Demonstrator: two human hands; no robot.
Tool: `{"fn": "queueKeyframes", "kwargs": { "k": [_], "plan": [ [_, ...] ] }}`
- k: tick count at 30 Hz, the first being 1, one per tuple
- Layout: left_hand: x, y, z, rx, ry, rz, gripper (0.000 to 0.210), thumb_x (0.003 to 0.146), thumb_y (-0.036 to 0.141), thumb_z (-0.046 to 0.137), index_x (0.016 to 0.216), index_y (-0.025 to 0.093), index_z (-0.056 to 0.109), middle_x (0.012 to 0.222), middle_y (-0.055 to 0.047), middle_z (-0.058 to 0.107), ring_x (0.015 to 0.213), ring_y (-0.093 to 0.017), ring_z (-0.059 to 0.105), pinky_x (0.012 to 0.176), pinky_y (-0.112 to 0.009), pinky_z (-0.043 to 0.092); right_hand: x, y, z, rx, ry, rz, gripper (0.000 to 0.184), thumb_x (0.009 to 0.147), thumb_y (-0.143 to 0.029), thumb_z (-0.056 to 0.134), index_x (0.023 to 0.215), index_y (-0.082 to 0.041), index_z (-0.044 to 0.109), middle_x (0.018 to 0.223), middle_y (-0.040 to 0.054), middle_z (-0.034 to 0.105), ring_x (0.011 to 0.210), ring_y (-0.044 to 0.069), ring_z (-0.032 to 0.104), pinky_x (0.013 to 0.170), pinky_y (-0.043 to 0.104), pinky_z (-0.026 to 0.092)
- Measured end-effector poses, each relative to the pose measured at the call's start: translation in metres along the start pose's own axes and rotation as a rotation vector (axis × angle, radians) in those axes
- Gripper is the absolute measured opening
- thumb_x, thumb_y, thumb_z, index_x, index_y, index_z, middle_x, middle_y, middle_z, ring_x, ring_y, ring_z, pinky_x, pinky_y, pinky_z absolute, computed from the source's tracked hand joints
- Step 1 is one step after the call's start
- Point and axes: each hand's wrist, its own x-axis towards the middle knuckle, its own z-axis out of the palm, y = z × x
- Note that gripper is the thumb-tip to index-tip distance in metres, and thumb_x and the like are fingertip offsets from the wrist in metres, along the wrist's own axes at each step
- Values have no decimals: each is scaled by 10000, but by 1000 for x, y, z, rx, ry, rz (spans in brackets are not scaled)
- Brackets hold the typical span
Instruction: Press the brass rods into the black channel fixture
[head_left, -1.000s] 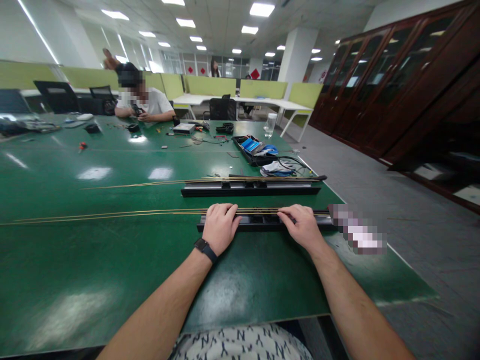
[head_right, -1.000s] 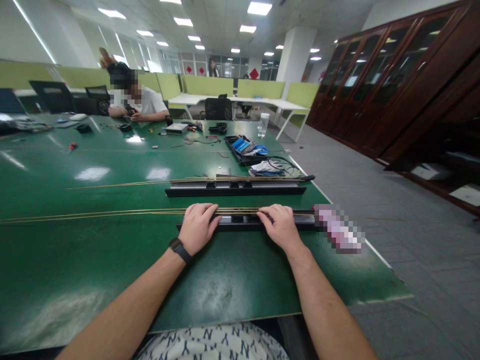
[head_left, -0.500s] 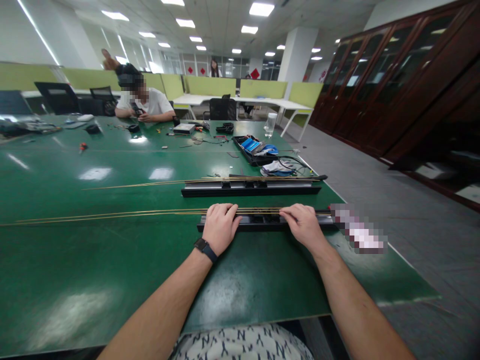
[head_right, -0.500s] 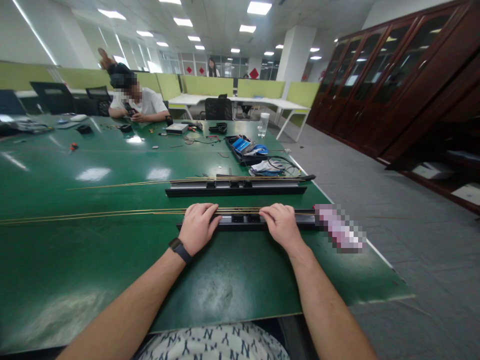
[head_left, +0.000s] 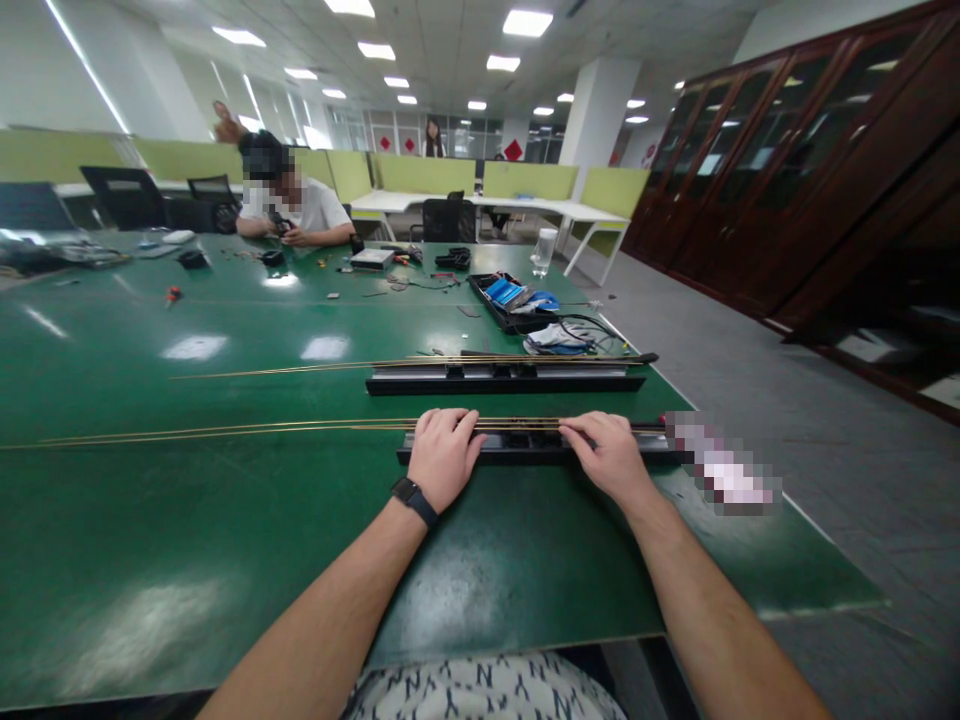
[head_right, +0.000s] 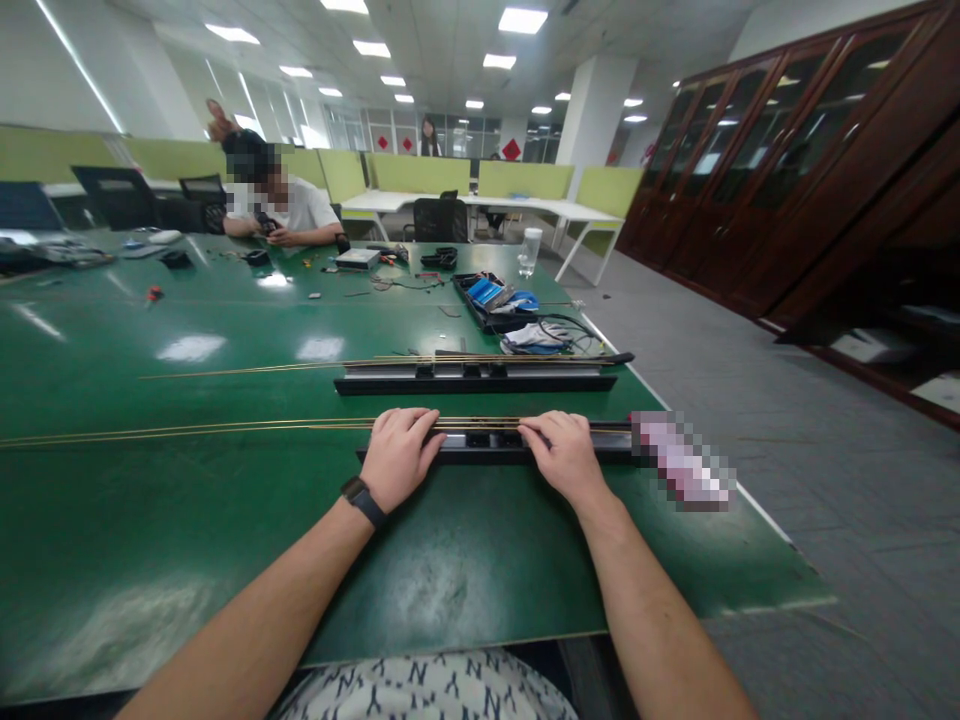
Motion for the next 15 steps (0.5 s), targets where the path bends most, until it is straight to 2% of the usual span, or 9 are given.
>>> {"fn": "queueKeyframes", "kwargs": {
  "k": [15],
  "plan": [
    [0,-2,1,-5,13,14,285,972,326,602,1221,197,652,1139,-105,698,1050,-256,626,1017,-440,435,-2,10,0,-9,-21,-5,188,999,-344,557,956,-256,718,931,31,740,898,204,663,876,401,392]
  ]
}}
